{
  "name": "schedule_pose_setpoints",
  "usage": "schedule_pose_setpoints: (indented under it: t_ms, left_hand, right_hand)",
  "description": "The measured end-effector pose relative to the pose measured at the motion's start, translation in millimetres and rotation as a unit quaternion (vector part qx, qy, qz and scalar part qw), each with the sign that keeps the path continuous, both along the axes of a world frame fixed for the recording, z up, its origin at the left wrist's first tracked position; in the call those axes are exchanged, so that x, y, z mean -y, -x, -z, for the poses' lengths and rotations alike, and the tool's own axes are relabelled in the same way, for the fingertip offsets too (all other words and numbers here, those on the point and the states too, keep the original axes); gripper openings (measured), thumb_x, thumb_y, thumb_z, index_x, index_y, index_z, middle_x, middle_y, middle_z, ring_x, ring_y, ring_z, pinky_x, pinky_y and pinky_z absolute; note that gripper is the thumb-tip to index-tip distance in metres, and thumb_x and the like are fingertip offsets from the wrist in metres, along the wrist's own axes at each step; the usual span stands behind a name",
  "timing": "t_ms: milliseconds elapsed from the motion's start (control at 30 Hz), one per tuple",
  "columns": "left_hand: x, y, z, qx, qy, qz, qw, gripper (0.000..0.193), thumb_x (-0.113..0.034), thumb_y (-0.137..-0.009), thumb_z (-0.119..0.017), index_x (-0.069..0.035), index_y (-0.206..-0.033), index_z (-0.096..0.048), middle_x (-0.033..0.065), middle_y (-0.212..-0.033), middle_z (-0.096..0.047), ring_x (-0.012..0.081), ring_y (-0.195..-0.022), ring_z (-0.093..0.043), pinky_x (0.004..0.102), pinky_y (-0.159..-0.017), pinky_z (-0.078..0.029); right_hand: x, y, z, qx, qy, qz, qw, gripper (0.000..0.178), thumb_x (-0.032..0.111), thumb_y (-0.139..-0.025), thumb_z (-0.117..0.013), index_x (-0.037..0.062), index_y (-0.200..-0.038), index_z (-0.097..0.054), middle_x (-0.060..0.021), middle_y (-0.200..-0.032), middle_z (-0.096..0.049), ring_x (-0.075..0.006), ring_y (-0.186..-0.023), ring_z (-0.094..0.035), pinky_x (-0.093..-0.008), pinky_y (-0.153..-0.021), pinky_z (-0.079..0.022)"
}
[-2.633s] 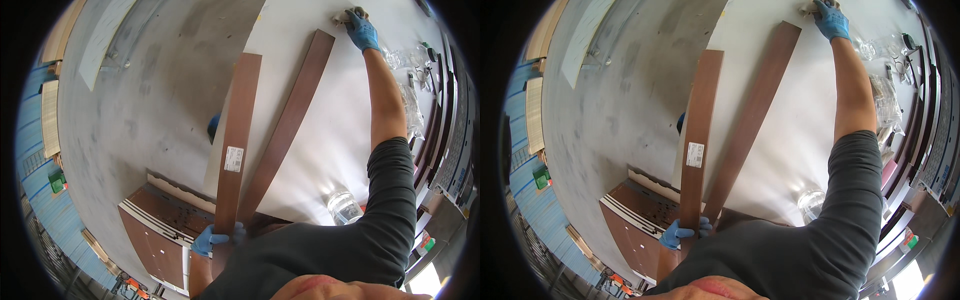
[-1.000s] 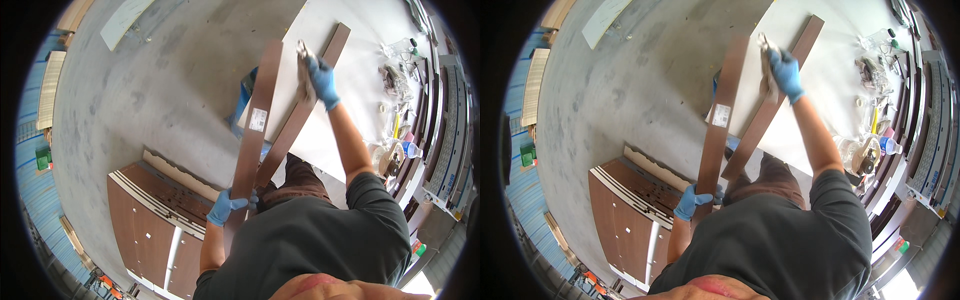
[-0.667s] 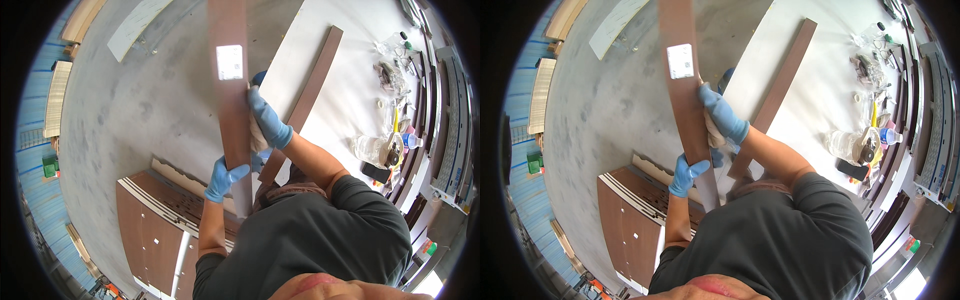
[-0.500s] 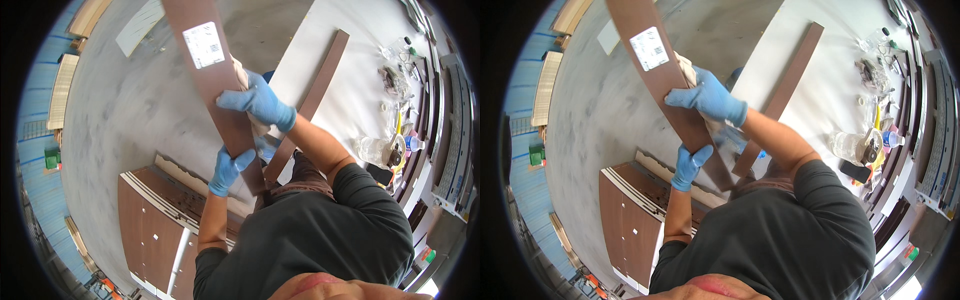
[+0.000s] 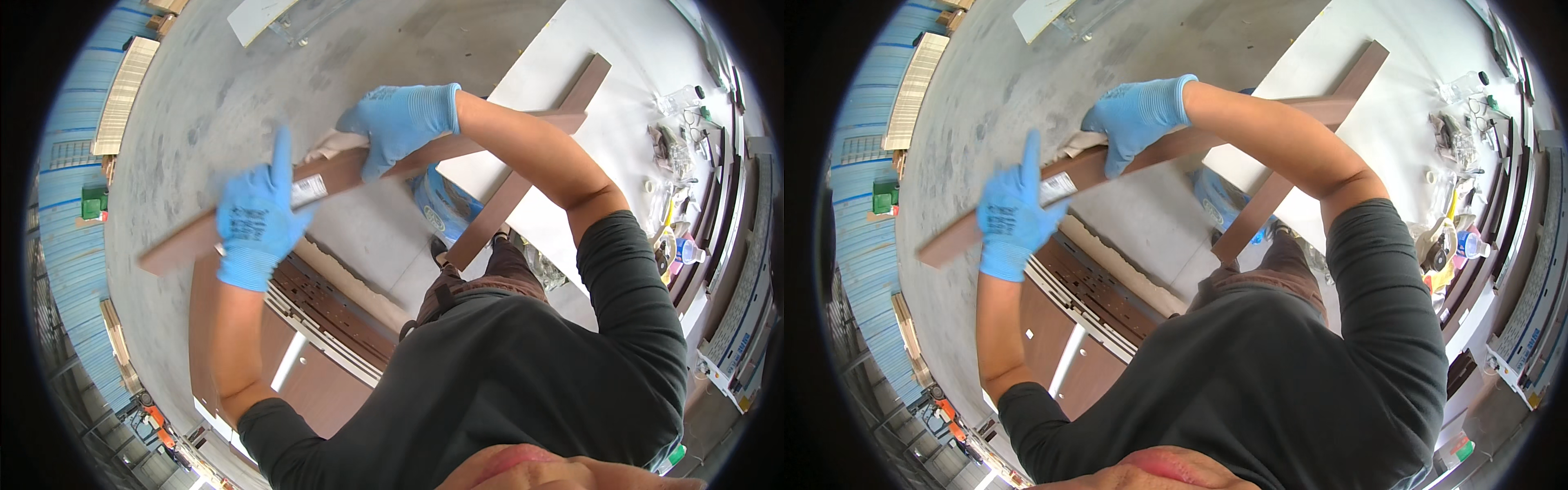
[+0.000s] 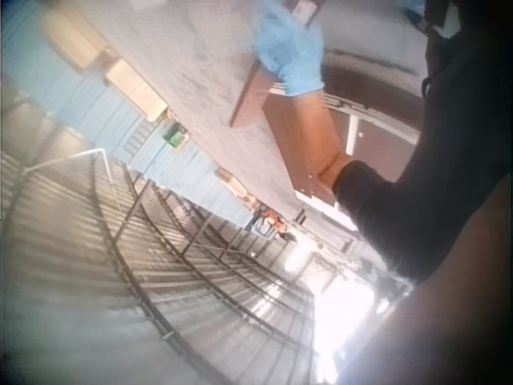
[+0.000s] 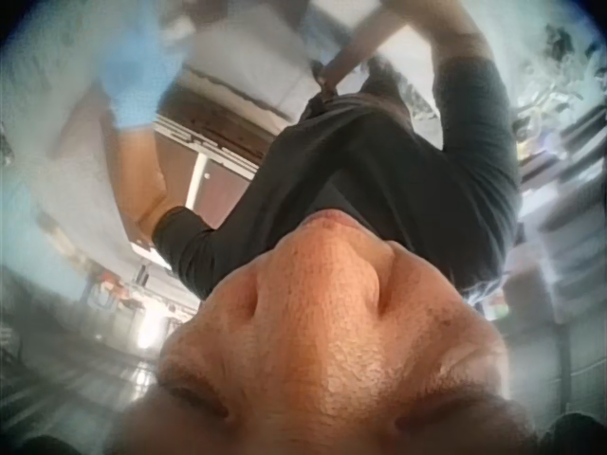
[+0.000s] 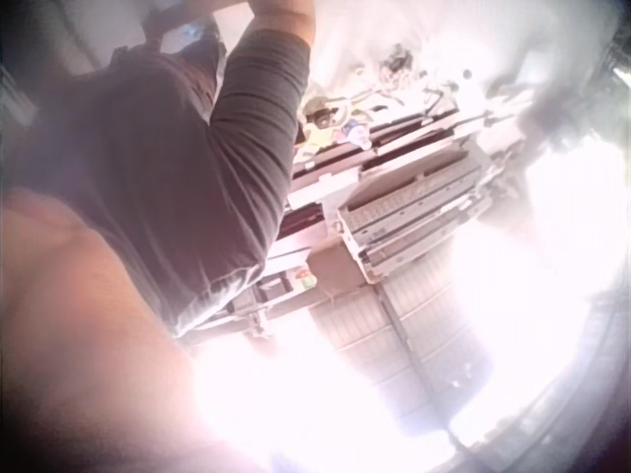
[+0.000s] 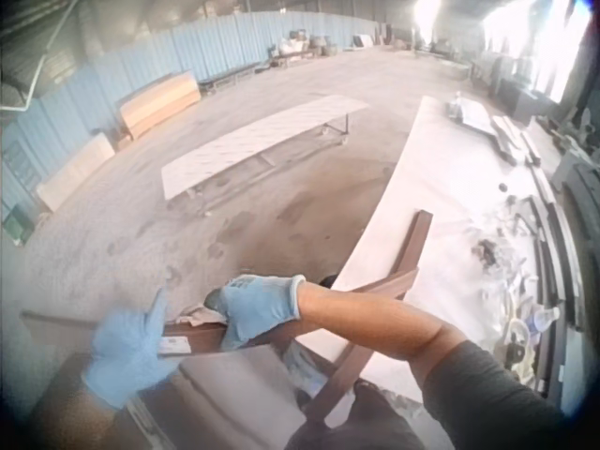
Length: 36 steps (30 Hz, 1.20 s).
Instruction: The person assembles flat-pack furniture by handling brown and white panels, wiping them with a cloth, and positioning them on a workbench. They also move and stack panels while another person works nearby.
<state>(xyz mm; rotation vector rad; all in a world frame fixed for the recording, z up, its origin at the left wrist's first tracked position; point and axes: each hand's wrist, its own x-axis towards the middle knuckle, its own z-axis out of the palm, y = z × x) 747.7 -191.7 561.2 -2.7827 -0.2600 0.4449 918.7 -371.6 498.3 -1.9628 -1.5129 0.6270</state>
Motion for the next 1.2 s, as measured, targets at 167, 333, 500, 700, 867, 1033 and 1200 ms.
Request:
schedule_pose_setpoints:
  t_ms: [167, 333, 500, 700, 867, 1033, 1200]
  left_hand:
    - [8.6, 62.6, 87.2, 0.070, 0.258, -0.081, 0.960, 0.110, -0.046, -0.076, -0.088, -0.002, -0.161, -0.033, 0.0272, -0.113, -0.073, 0.0395, -0.099, -0.075, 0.0512, -0.086, -0.059]
    - [49.5, 101.1, 183.5, 0.155, 0.392, -0.127, 0.898, 0.067, -0.043, -0.076, -0.087, -0.006, -0.128, -0.067, 0.0194, -0.096, -0.076, 0.0384, -0.087, -0.075, 0.0480, -0.080, -0.060]
    - [68.7, 126.0, 216.9, 0.154, 0.384, -0.071, 0.908, 0.023, -0.035, -0.077, -0.081, -0.012, -0.083, -0.078, 0.0124, -0.080, -0.075, 0.0352, -0.080, -0.074, 0.0458, -0.072, -0.060]
    - [94.0, 120.6, 223.5, -0.026, 0.323, -0.134, 0.937, 0.042, -0.046, -0.076, -0.084, -0.008, -0.093, -0.076, 0.0147, -0.089, -0.077, 0.0341, -0.080, -0.074, 0.0436, -0.072, -0.060]
    - [110.3, 111.8, 212.0, 0.004, 0.399, -0.245, 0.883, 0.073, -0.051, -0.078, -0.085, -0.003, -0.128, -0.065, 0.0218, -0.107, -0.076, 0.0382, -0.093, -0.075, 0.0461, -0.081, -0.059]
    - [122.3, 108.3, 213.1, -0.006, 0.440, -0.300, 0.846, 0.073, -0.045, -0.079, -0.085, -0.004, -0.135, -0.062, 0.0198, -0.111, -0.076, 0.0361, -0.101, -0.075, 0.0445, -0.086, -0.058]
    - [126.8, 109.5, 218.2, 0.003, 0.441, -0.306, 0.844, 0.073, -0.045, -0.081, -0.083, -0.004, -0.137, -0.060, 0.0205, -0.114, -0.076, 0.0374, -0.104, -0.074, 0.0457, -0.089, -0.058]
  right_hand:
    - [18.6, -17.1, 17.2, 0.148, -0.120, 0.229, 0.955, 0.041, 0.038, -0.091, -0.076, 0.0126, -0.123, -0.070, -0.0159, -0.103, -0.074, -0.0373, -0.088, -0.069, -0.0446, -0.077, -0.056]
    - [39.1, 91.5, 60.6, 0.427, -0.096, 0.215, 0.873, 0.031, 0.028, -0.085, -0.072, 0.0118, -0.109, -0.062, -0.0049, -0.075, -0.061, -0.0227, -0.072, -0.066, -0.0385, -0.058, -0.049]
    - [50.0, 169.1, 134.4, 0.161, -0.030, 0.137, 0.977, 0.051, 0.051, -0.084, -0.071, 0.0096, -0.114, -0.064, -0.0084, -0.088, -0.069, -0.0267, -0.078, -0.071, -0.0445, -0.073, -0.049]
    - [67.2, 167.6, 148.9, 0.136, 0.005, 0.103, 0.985, 0.053, 0.049, -0.092, -0.067, 0.0117, -0.128, -0.059, -0.0094, -0.105, -0.071, -0.0272, -0.094, -0.073, -0.0427, -0.076, -0.054]
    - [79.9, 114.6, 178.4, 0.106, 0.143, 0.153, 0.972, 0.035, 0.035, -0.094, -0.070, 0.0122, -0.120, -0.068, -0.0095, -0.101, -0.073, -0.0282, -0.094, -0.076, -0.0400, -0.071, -0.059]
    - [143.8, -52.8, 247.0, 0.180, 0.222, 0.345, 0.894, 0.026, 0.031, -0.093, -0.070, 0.0075, -0.101, -0.076, -0.0166, -0.103, -0.074, -0.0328, -0.095, -0.075, -0.0444, -0.078, -0.061]
    - [195.2, -226.8, 276.4, 0.125, 0.198, 0.492, 0.838, 0.035, 0.039, -0.097, -0.065, 0.0120, -0.117, -0.074, -0.0244, -0.103, -0.074, -0.0443, -0.099, -0.071, -0.0521, -0.088, -0.057]
